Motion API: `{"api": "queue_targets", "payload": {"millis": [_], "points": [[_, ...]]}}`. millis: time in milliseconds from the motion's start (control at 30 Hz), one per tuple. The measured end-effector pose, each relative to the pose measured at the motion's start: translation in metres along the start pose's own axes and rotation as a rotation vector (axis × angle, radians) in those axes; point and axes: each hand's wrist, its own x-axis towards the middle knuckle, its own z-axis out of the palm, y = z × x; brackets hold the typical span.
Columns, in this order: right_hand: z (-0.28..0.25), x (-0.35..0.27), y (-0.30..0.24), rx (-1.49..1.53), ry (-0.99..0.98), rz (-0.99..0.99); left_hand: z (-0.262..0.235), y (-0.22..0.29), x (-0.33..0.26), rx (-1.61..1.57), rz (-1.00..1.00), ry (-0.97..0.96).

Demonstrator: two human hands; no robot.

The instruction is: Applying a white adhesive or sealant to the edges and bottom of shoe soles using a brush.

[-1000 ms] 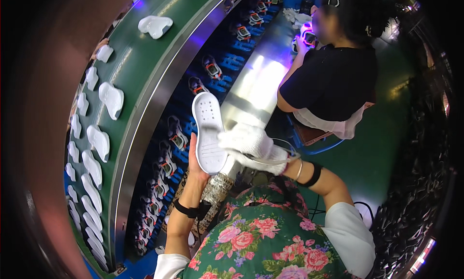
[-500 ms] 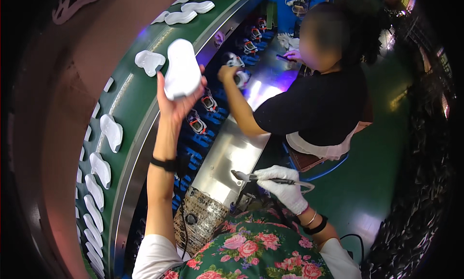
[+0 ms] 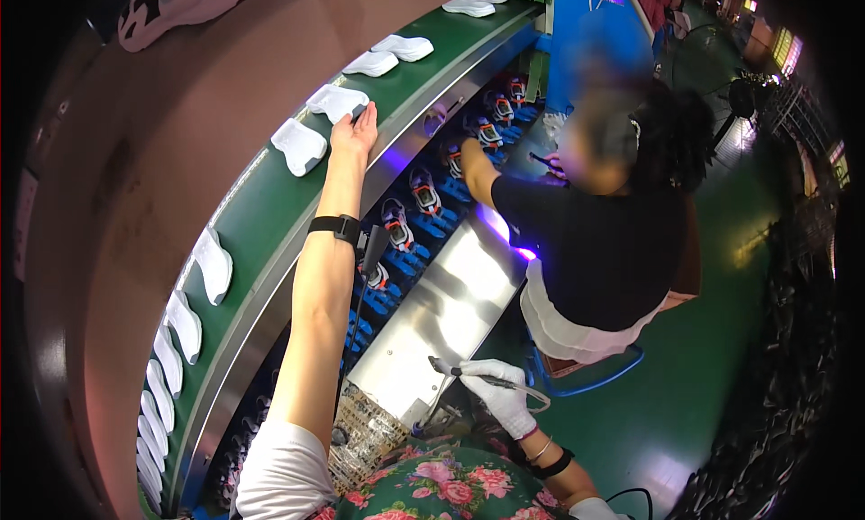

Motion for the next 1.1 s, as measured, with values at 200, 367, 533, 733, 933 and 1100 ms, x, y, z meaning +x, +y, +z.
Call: {"api": "queue_targets", "payload": {"millis": [200,367,533,733,933,1100], "points": [[-0.013,0.013,0.014,0.029,0.020,0.076,0.017,-0.065,-0.035,0.267,-0.175,-0.124],[0.000,0.024,0.021,0.079,-0.018,0.119,0.063,-0.078,0.002,1.233,0.227,-0.301],[0.006,0.030,0.038,0.016,-0.004,0.181,0.076,-0.075,0.064,2.106,0.602,-0.229],[0.004,0.035,0.033,0.052,0.015,0.168,0.071,-0.074,0.081,2.264,0.674,-0.033],[0.002,0.034,0.030,0.051,-0.052,0.160,0.061,-0.081,0.044,2.320,0.753,-0.095],[0.011,0.028,0.011,0.158,-0.142,0.146,0.057,-0.056,0.004,1.310,0.443,-0.260]]}}
